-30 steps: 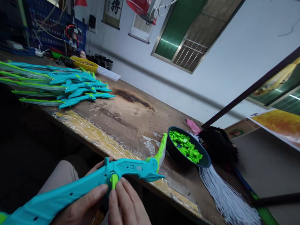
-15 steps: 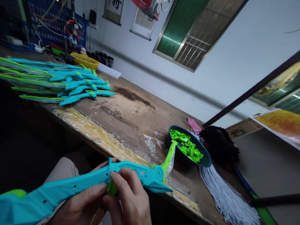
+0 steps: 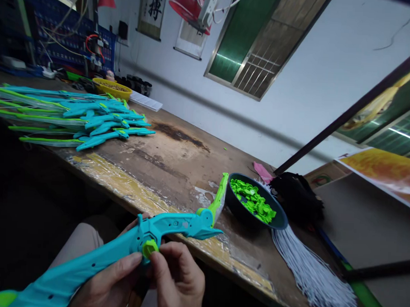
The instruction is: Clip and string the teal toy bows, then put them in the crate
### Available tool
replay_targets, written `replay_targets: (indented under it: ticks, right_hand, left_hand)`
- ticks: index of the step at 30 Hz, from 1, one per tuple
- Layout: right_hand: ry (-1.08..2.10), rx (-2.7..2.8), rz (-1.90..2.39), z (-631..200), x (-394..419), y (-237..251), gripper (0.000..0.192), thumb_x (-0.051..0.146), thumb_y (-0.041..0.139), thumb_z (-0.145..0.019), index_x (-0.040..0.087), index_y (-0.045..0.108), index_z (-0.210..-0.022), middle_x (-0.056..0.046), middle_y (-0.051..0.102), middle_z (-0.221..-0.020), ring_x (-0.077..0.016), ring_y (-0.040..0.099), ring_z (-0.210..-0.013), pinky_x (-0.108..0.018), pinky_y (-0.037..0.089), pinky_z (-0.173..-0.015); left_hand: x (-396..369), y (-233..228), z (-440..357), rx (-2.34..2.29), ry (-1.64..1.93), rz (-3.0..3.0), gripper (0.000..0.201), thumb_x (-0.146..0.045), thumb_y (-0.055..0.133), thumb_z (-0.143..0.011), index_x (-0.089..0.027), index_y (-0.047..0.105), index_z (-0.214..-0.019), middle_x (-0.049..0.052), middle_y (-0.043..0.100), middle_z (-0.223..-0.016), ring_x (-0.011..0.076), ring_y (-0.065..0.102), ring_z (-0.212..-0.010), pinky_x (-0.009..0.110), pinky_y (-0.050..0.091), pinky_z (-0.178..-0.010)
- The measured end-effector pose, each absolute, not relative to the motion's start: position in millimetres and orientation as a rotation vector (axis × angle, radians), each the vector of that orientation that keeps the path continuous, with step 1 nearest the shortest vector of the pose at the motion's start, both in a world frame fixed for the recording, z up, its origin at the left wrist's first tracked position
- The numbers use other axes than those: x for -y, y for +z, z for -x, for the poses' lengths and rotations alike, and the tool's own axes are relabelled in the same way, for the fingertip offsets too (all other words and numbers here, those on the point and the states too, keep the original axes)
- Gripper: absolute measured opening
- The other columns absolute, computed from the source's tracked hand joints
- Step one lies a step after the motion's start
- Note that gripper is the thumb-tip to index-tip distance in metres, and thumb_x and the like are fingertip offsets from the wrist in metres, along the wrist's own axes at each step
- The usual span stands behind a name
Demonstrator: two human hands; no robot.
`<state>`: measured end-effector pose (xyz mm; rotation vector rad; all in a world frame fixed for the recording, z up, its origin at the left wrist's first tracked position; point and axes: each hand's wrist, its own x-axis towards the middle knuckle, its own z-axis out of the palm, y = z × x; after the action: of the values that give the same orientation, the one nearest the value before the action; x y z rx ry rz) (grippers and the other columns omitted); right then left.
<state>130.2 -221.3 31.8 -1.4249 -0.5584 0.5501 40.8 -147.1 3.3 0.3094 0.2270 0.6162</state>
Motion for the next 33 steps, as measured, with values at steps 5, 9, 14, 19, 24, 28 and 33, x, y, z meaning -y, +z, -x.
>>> replay_targets:
  ticks: [5, 9, 14, 19, 24, 28, 33]
  right_hand:
    - [0.442, 0.645, 1.517, -128.4, 212.2, 21.5, 0.032, 0.047, 0.077, -0.080, 0.018, 0.066, -0.072, 0.001, 0.059, -0.059, -0.0119, 0.051, -0.055, -0.021, 0.043, -0.052]
    - [0.450, 0.748, 1.558, -134.9, 211.4, 15.3, 0.036, 0.047, 0.073, -0.084, 0.018, 0.061, -0.068, 0.002, 0.054, -0.060, -0.0119, 0.047, -0.057, -0.021, 0.041, -0.053]
    - [0.440, 0.784, 1.565, -139.0, 207.2, 9.0, 0.037, 0.046, 0.069, -0.088, 0.019, 0.053, -0.068, 0.004, 0.047, -0.062, -0.0120, 0.043, -0.058, -0.022, 0.038, -0.053]
    - [0.379, 0.857, 1.558, -137.5, 203.5, 11.1, 0.035, 0.042, 0.066, -0.091, 0.020, 0.050, -0.069, 0.004, 0.044, -0.065, -0.0119, 0.042, -0.059, -0.023, 0.037, -0.055]
    - [0.253, 0.944, 1.552, -135.1, 202.4, 18.0, 0.032, 0.037, 0.063, -0.093, 0.020, 0.052, -0.069, 0.003, 0.046, -0.067, -0.0121, 0.045, -0.061, -0.022, 0.038, -0.055]
    - [0.201, 0.956, 1.563, -134.8, 200.5, 15.5, 0.031, 0.034, 0.064, -0.093, 0.020, 0.053, -0.068, 0.003, 0.048, -0.066, -0.0125, 0.049, -0.060, -0.022, 0.042, -0.056]
    - [0.062, 1.091, 1.503, -137.0, 200.5, 17.3, 0.005, 0.021, 0.065, -0.091, 0.022, 0.067, -0.096, 0.001, 0.063, -0.078, -0.0139, 0.061, -0.068, -0.022, 0.050, -0.063]
  left_hand:
    - [149.1, -1.6, -40.6, -0.331, 0.640, -0.342, 0.071, -0.027, 0.077, -0.081, -0.033, 0.048, -0.145, 0.006, 0.072, -0.122, 0.0302, 0.060, -0.124, 0.046, 0.039, -0.115]
    - [146.5, -5.0, -40.4, -0.327, 0.652, -0.353, 0.075, -0.025, 0.078, -0.081, -0.036, 0.044, -0.147, 0.005, 0.067, -0.134, 0.0297, 0.056, -0.131, 0.044, 0.038, -0.117]
    - [141.6, -5.6, -43.7, -0.290, 0.656, -0.390, 0.066, -0.021, 0.075, -0.083, -0.033, 0.050, -0.142, 0.007, 0.066, -0.136, 0.0304, 0.058, -0.130, 0.045, 0.040, -0.116]
    - [136.3, -5.5, -45.6, -0.317, 0.666, -0.473, 0.050, -0.022, 0.076, -0.084, -0.036, 0.063, -0.130, 0.003, 0.073, -0.125, 0.0273, 0.062, -0.125, 0.041, 0.044, -0.113]
    - [134.0, -4.6, -44.6, -0.315, 0.668, -0.582, 0.056, -0.027, 0.075, -0.085, -0.038, 0.058, -0.138, 0.004, 0.072, -0.127, 0.0277, 0.060, -0.127, 0.041, 0.044, -0.114]
    - [132.7, -6.4, -44.6, -0.307, 0.650, -0.675, 0.059, -0.034, 0.071, -0.088, -0.033, 0.053, -0.144, 0.007, 0.072, -0.127, 0.0297, 0.059, -0.128, 0.042, 0.043, -0.114]
    - [126.9, -8.7, -39.3, -0.324, 0.630, -0.816, 0.059, -0.034, 0.071, -0.087, -0.031, 0.054, -0.144, 0.008, 0.071, -0.128, 0.0300, 0.056, -0.131, 0.042, 0.042, -0.114]
